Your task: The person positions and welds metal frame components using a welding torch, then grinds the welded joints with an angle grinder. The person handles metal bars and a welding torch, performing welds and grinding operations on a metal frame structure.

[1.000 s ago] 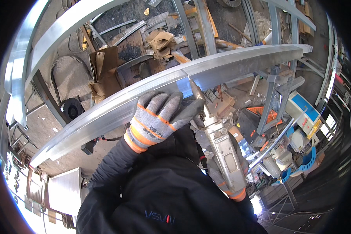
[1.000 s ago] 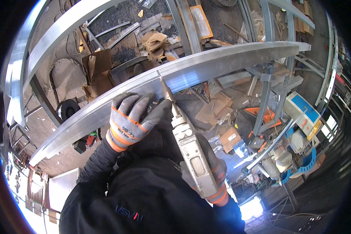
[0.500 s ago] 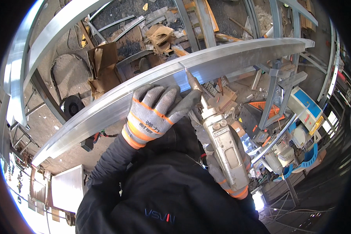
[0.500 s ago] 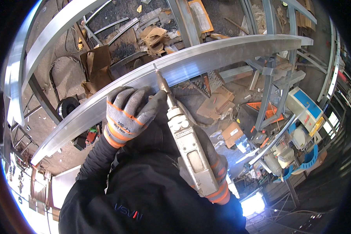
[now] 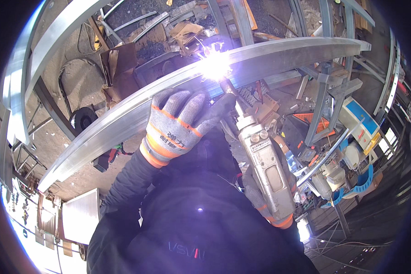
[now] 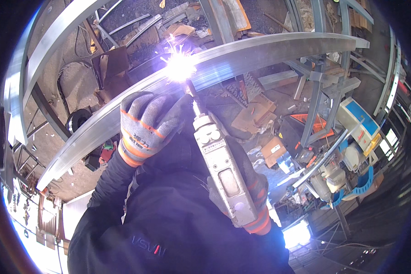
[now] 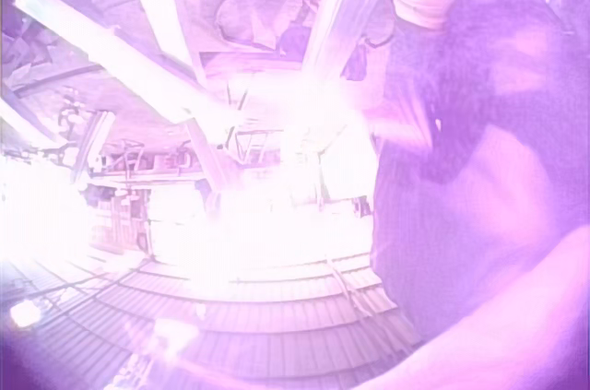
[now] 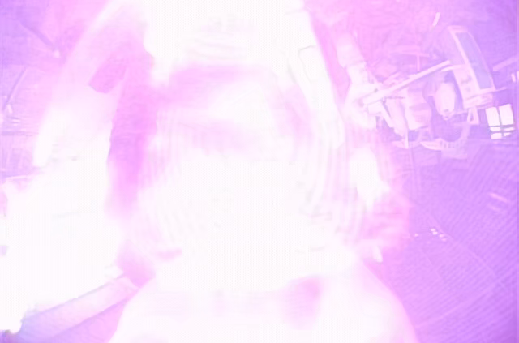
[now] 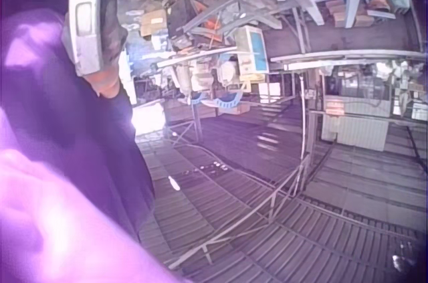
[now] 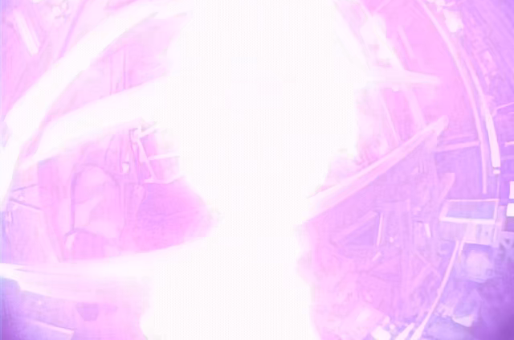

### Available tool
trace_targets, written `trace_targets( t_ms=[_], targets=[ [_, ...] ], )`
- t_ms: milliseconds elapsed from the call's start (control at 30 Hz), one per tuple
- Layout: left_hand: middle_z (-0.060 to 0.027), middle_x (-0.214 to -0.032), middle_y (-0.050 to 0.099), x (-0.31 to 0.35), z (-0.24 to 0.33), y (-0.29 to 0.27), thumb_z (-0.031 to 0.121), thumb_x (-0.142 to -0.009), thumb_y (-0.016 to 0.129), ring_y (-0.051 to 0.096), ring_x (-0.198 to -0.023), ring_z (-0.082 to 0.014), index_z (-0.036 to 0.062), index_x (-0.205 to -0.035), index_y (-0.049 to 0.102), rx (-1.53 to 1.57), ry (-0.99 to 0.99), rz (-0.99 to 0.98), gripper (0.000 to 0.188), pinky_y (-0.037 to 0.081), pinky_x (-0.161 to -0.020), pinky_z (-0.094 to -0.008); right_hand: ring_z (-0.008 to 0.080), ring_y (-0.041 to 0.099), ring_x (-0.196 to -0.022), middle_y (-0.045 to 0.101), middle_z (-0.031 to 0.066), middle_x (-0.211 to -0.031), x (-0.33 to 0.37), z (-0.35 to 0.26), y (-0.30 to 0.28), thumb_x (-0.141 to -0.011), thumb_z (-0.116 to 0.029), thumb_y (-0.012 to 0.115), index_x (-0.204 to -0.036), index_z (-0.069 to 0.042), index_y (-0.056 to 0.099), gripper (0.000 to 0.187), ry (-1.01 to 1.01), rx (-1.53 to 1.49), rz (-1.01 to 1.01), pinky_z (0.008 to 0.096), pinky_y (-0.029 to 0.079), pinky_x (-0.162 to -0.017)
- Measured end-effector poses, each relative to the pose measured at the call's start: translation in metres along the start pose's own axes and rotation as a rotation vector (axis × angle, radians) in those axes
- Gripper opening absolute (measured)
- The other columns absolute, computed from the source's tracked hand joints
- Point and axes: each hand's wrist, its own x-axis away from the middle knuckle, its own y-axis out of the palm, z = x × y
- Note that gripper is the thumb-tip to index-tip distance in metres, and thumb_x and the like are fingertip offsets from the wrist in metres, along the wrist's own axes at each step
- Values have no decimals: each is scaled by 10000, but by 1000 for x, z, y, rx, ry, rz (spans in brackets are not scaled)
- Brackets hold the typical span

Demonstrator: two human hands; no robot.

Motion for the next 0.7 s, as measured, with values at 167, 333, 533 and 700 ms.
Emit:
trace_targets(
  t_ms=[167,333,533,700],
  targets=[
    [-7,-1236,669,3,-2,4,242,-703,857,646,-1123,-268,259,-1320,793,3,22,28,620,521,-991,-504,317,684,-908,655,240,-1217,-5,-2,-2,-1022,-417,678,-1608,1,488,745,11,-19,-64,395,611,-667],
    [-3,-1255,676,2,0,5,229,-723,851,644,-1129,-259,251,-1279,792,1,5,-3,560,524,-989,-496,303,692,-823,667,242,-1154,-13,-4,-3,-1044,-452,653,-1592,14,497,736,24,-37,-138,383,602,-620],
    [-17,-1325,689,5,-2,6,200,-740,850,640,-1100,-266,226,-1231,784,5,25,41,496,534,-985,-478,294,712,-857,666,240,-1178,-19,-5,-7,-1029,-421,673,-1630,-6,449,764,67,-104,-230,374,612,-643],
    [-59,-1249,696,9,-2,14,321,-763,802,666,-1097,-303,246,-1081,758,85,11,148,330,539,-971,-526,287,725,-1001,643,210,-1305,-16,-7,-11,-951,-335,753,-1708,-72,348,898,126,-151,-298,385,661,-786]
  ],
)
